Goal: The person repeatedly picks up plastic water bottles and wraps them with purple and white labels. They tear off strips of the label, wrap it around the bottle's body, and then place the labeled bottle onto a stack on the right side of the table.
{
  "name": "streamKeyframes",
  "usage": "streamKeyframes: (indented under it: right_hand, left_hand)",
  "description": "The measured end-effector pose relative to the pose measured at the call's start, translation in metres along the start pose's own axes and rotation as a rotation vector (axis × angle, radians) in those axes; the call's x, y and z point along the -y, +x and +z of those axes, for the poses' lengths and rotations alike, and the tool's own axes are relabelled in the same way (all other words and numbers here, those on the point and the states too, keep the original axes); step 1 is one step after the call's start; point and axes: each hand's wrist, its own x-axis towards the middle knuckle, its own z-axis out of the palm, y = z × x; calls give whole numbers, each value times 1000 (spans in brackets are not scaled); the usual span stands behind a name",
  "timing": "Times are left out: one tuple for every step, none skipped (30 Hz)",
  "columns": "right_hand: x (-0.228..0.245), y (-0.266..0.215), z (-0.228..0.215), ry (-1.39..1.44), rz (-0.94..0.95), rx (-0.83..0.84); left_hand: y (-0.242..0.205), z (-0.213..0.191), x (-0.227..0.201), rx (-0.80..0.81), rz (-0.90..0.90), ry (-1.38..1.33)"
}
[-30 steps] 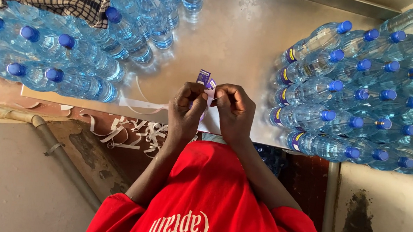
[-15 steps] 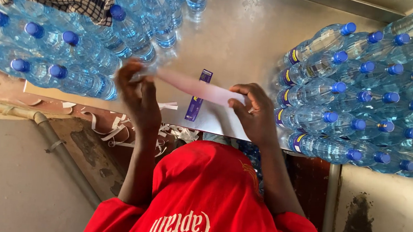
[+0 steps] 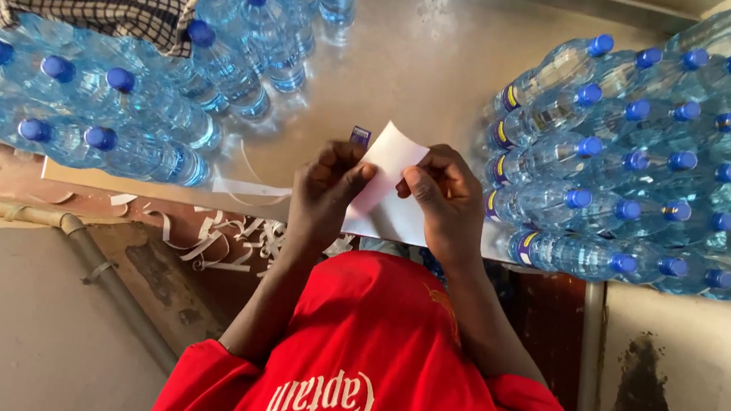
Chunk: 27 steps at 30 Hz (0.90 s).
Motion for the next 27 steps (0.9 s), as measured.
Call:
streamKeyframes:
  right_hand:
    - [4, -2, 3, 1, 10, -3]
    - [8, -1, 5, -20, 11, -10]
    - [13, 0, 8, -42, 13, -16]
    - [11, -1, 8, -44, 13, -15]
    - [9, -2, 9, -88, -19, -25]
    - [7, -4, 10, -130, -48, -27]
    - [10, -4, 11, -130, -45, -19]
    - [14, -4, 13, -103, -55, 1]
    - [18, -4, 14, -75, -66, 21]
    - [26, -2, 18, -71, -66, 32]
    - [36, 0, 22, -86, -75, 69]
    - [45, 2, 25, -103, -84, 99]
    - [37, 0, 24, -101, -84, 103]
    - [30, -4, 22, -69, -72, 84]
    - [22, -7, 20, -37, -60, 65]
    - [16, -8, 19, -38, -59, 67]
    - [10, -10, 18, 15, -45, 26]
    - [4, -12, 18, 68, -32, -21]
    - [0, -11, 13, 68, -30, -24]
    - [-4, -10, 7, 152, 24, -130]
    - [-8, -9, 1, 235, 77, -237]
    - [0, -6, -7, 232, 79, -237]
    - [9, -4, -15, 280, 70, -318]
    - [17, 1, -23, 330, 56, -398]
    - [16, 1, -35, 329, 52, -397]
    - [14, 1, -45, 293, 28, -410]
    - [12, 0, -55, 257, 4, -424]
  left_hand:
    - [-3, 1, -5, -1, -10, 2]
    - [-2, 3, -10, -34, 87, 125]
    - [-1, 5, -16, -67, 184, 248]
    - [-2, 7, -17, -67, 185, 245]
    - [-3, 8, -18, -34, 390, 361]
    - [-7, 9, -19, -8, 592, 479]
    - [-6, 16, -23, -16, 589, 480]
    - [-6, 23, -27, 56, 562, 469]
    - [-6, 29, -32, 128, 534, 457]
    - [-7, 25, -26, 118, 535, 462]
    - [-8, 22, -20, 86, 394, 306]
    - [-8, 19, -14, 61, 253, 148]
    - [-5, 17, 2, 57, 254, 149]
    - [-4, 16, 18, 46, 152, -99]
    - [-3, 15, 34, 34, 47, -346]
    - [-2, 16, 33, 32, 47, -348]
    - [-1, 17, 31, -35, 37, -408]
    - [0, 17, 29, -98, 24, -467]
    - [4, 8, 25, -96, 21, -466]
    - [9, 0, 21, -208, 68, -298]
    - [13, -8, 17, -317, 115, -128]
    - [15, -36, 42, -318, 112, -131]
    - [16, -64, 68, -417, 125, 161]
    - [20, -91, 93, -509, 141, 455]
    - [-4, -110, 98, -509, 144, 453]
    - [-25, -132, 102, -384, 39, 1022]
    - [-46, -154, 107, -229, -75, 1583]
